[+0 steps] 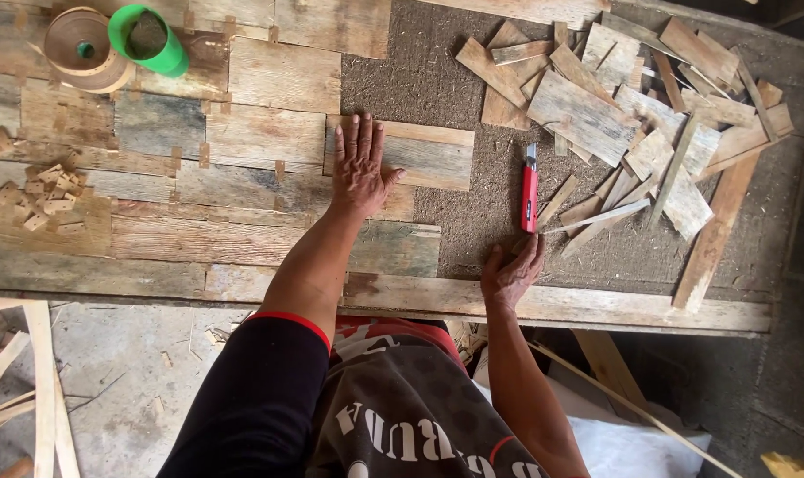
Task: Assembling and cutting thin wood tiles to create a mosaic pattern on a panel.
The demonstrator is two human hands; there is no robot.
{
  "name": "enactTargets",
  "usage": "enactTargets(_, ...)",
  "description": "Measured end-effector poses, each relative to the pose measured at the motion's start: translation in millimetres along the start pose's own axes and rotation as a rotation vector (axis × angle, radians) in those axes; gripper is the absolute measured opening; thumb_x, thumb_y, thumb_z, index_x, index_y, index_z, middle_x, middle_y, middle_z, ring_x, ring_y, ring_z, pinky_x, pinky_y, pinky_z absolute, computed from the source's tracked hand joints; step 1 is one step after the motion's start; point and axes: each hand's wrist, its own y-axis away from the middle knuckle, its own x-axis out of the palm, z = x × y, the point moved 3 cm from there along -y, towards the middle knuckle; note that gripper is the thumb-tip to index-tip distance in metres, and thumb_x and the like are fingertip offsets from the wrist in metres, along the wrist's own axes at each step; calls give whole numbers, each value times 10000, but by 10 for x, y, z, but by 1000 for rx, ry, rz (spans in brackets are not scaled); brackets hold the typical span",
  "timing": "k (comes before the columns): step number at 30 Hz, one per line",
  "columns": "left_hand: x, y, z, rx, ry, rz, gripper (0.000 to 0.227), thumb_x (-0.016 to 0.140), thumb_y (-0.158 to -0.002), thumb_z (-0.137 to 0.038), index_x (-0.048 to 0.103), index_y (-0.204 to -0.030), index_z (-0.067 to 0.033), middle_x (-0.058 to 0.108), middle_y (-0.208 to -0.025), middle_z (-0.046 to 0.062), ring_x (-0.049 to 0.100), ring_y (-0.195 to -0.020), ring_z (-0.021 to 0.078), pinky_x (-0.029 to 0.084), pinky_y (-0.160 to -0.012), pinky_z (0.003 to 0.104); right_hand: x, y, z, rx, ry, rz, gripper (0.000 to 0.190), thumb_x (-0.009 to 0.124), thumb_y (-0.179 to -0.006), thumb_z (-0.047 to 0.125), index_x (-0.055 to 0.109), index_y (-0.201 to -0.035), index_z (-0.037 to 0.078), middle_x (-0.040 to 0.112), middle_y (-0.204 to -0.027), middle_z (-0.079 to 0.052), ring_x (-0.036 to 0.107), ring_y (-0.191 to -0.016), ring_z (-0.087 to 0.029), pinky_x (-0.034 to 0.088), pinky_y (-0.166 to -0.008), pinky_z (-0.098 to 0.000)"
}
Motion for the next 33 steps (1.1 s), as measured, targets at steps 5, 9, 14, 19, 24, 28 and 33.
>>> enactTargets(5,21,11,-10,-24,-47,10,1033,184,-961,-809,56,-1682,-81,-65,-1743,171,-92,-1602,348,-110,-1263,561,-39,-58,34,66,-65,51,846,739,-911,227,297,-1608,38,308,-1648,-248,303,-1509,-453,261,-1248,-570)
enactTargets(9,75,-24,16,-30,-56,32,1020,187,-955,-807,35,-1684,-110,-96,-1738,138,-114,-1598,325,-130,-1254,566,-80,-70,24,36,-109,54,870,768,-902,204,288,-1604,22,319,-1652,-239,331,-1499,-446,283,-1250,-557)
enactTargets(14,-31,23,-10,-46,-68,47,1030,188,-967,-820,30,-1690,-103,-111,-1743,147,-131,-1601,322,-133,-1255,575,-134,-118,15,24,-139,94,900,776,-877,197,271,-1600,18,305,-1618,-250,341,-1473,-449,306,-1226,-555)
enactTargets(19,-56,42,-16,-59,-72,24,1034,179,-980,-826,27,-1699,-99,-121,-1746,162,-131,-1611,326,-141,-1260,583,-99,-188,-193,20,-87,162,873,725,-905,206,217,-1598,52,337,-1564,-246,422,-1398,-431,394,-1166,-606)
enactTargets(24,-28,53,1,-60,-99,45,1039,159,-957,-846,36,-1698,-129,-113,-1748,116,-130,-1605,310,-137,-1259,570,-157,-329,-252,-38,-63,143,821,649,-970,215,173,-1603,-1,285,-1603,-271,418,-1413,-480,448,-1151,-629)
enactTargets(28,-11,78,15,-61,-55,23,1054,153,-955,-860,39,-1710,-134,-104,-1759,113,-131,-1610,310,-141,-1269,562,-220,-463,-207,-9,-56,152,809,664,-1018,248,181,-1614,-8,298,-1604,-247,408,-1438,-489,412,-1179,-652)
enactTargets(33,31,84,5,-58,-54,-27,1043,147,-963,-861,58,-1712,-140,-101,-1762,104,-141,-1609,307,-159,-1262,565,-263,-637,-190,-15,0,146,765,628,-1062,304,205,-1623,2,242,-1672,-242,429,-1447,-482,466,-1123,-611)
